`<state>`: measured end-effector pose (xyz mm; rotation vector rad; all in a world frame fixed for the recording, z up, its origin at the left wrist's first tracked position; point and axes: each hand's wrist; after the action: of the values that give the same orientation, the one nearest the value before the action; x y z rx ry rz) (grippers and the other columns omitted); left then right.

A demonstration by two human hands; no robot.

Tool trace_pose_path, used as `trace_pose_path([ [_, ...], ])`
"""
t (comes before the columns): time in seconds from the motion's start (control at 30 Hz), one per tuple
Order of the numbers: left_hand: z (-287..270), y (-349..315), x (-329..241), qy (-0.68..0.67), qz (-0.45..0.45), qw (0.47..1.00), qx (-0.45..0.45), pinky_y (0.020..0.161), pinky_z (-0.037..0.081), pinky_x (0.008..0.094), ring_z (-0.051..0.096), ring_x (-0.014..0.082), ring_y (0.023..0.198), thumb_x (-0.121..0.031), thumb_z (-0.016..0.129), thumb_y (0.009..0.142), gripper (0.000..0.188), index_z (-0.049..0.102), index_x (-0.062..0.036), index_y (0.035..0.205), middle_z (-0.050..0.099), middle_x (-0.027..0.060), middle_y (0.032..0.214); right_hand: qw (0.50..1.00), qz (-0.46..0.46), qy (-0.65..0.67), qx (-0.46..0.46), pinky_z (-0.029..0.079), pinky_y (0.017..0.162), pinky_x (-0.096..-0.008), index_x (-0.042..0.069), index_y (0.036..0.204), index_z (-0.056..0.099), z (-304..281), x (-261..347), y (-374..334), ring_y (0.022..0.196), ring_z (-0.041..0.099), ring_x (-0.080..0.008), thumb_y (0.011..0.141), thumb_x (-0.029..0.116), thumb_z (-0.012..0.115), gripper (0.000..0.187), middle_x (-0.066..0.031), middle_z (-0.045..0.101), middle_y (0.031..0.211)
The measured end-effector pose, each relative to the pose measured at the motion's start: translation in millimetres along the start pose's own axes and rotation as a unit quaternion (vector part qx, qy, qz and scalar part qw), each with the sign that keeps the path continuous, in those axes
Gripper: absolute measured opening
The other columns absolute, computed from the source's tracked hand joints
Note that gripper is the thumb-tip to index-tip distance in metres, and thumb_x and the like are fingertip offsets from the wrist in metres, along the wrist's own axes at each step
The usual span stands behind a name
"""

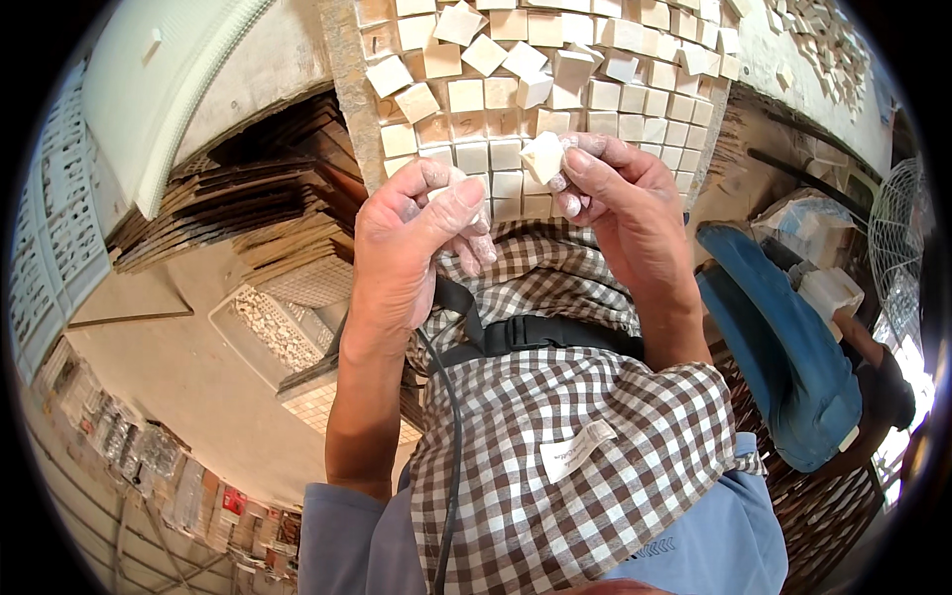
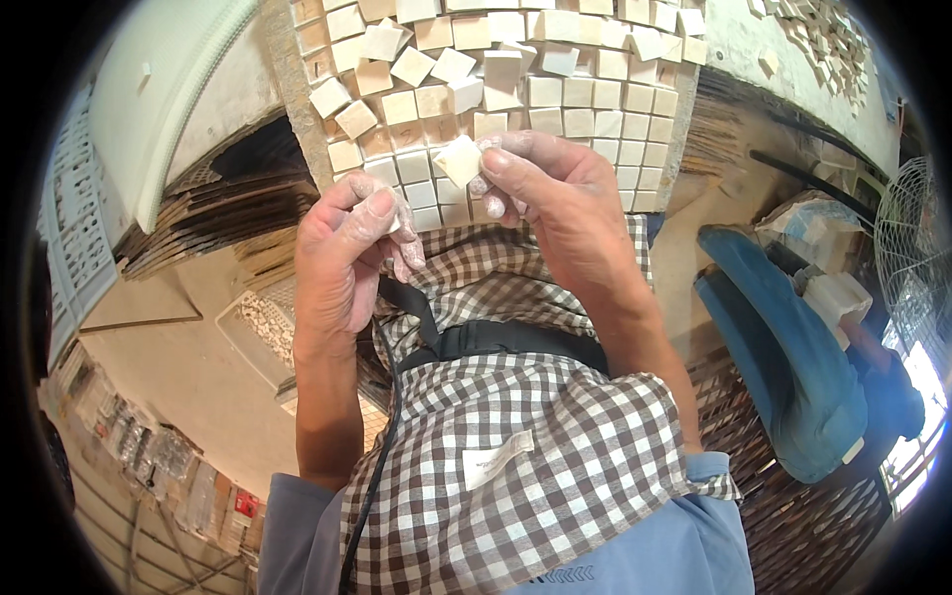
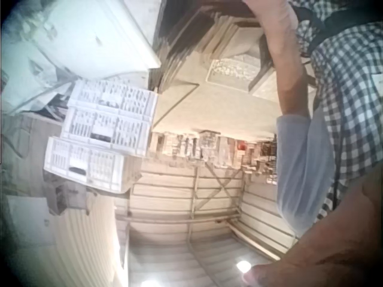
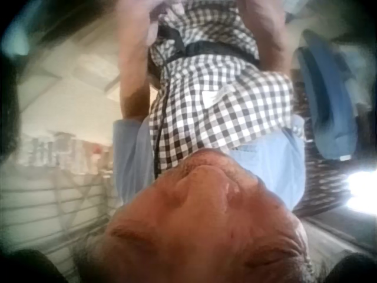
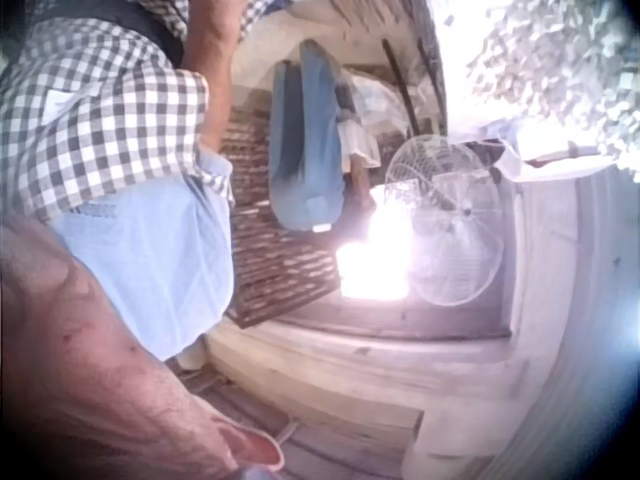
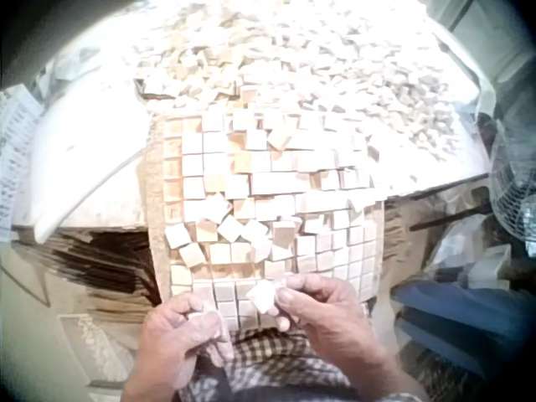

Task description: The person places small, white, cube-shaped wooden blocks into a grid-like structure. They pick up blocks from a pile and fit them into the grid one by one, occasionally adjusting their position to ensure a snug fit.

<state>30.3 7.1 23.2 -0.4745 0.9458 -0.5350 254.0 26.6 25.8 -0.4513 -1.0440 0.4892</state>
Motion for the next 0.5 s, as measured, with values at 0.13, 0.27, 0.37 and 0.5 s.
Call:
trace_pose_path([
  [0.13, 13, 0, -2, -0.015, -0.028, 0.999, 0.012, 0.054, 0.052, 0.0235, 0.069, 0.0143, 0.066, -0.013, 0.07, 0.102, 0.024, 0.066, 0.0043, 0.12, 0.073, 0.0109, 0.09, 0.999, 0.022, 0.037, 0.029, 0.048, 0.065, -0.0224, -0.006, 0.122, 0.07, -3, 0, -2, 0.074, 0.062, -0.0081, 0.105, 0.013, 0.069, 0.025, -0.0069, 0.073, 0.094],
  [0.27, 24, 0, 5, 0.05, -0.028, 0.998, 0.009, 0.055, 0.049, 0.0216, 0.066, 0.0111, 0.065, -0.014, 0.067, 0.105, 0.038, 0.063, 0.0035, 0.139, 0.072, 0.0094, 0.089, 0.998, 0.038, 0.042, 0.015, 0.048, 0.064, -0.0225, -0.007, 0.123, 0.069, 0, -4, -6, 0.074, 0.062, -0.0078, 0.105, 0.014, 0.069, 0.027, -0.0065, 0.073, 0.095],
  [0.37, 30, 0, 7, 0.054, -0.022, 0.998, 0.011, 0.056, 0.049, 0.0212, 0.066, 0.0107, 0.067, -0.016, 0.067, 0.106, 0.04, 0.061, 0.0039, 0.14, 0.072, 0.0095, 0.091, 0.998, 0.042, 0.041, 0.008, 0.048, 0.065, -0.0224, -0.008, 0.124, 0.069, 2, -4, -8, 0.074, 0.062, -0.0074, 0.105, 0.014, 0.069, 0.029, -0.0062, 0.073, 0.096],
  [0.5, 30, 0, 10, 0.019, -0.014, 0.999, 0.029, 0.058, 0.051, 0.0234, 0.067, 0.0138, 0.07, -0.026, 0.058, 0.112, 0.042, 0.06, 0.0047, 0.141, 0.072, 0.0106, 0.094, 0.999, 0.039, 0.032, 0.008, 0.049, 0.065, -0.0216, -0.008, 0.126, 0.068, 1, -5, -9, 0.074, 0.062, -0.0068, 0.105, 0.014, 0.069, 0.031, -0.0063, 0.073, 0.097],
])
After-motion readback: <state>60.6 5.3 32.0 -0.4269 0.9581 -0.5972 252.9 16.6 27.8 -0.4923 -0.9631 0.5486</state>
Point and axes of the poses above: each hand's wrist, its own y-axis towards the middle knuckle, its own z-axis out of the palm, x = y × z
